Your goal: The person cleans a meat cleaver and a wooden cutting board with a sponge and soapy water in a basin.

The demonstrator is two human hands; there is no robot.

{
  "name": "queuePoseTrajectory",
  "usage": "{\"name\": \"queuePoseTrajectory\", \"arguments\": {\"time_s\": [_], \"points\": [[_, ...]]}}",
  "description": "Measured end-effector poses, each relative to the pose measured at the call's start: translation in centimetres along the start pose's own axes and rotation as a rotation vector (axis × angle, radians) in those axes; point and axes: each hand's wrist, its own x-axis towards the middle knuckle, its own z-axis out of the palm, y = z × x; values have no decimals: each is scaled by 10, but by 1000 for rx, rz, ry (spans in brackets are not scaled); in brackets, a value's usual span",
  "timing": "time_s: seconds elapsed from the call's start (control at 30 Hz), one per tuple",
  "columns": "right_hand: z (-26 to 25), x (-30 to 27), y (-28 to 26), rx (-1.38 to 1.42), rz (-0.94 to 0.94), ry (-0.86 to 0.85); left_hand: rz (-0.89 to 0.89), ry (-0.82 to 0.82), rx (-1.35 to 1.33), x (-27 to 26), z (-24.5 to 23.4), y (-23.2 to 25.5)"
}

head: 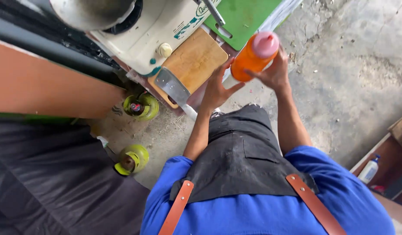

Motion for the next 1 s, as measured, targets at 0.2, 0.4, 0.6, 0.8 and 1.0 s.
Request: {"name": "queuePoseTrajectory", "arguments": {"time_s": [0.2,0.4,0.6,0.8,1.0], "points": [[17,80,43,-111,32,128,-189,324,96,-15,-47,-54],[54,119,90,-106,76,218,-599,847,402,-97,-101,-146],[90,122,123,-151,196,201,-892,590,488,-129,-119,-188],[60,115,97,-454,520,-263,-954,660,314,-136,-114,-189],[107,61,44,-407,501,-1032,-969,759,199,-145,-101,-193]]}}
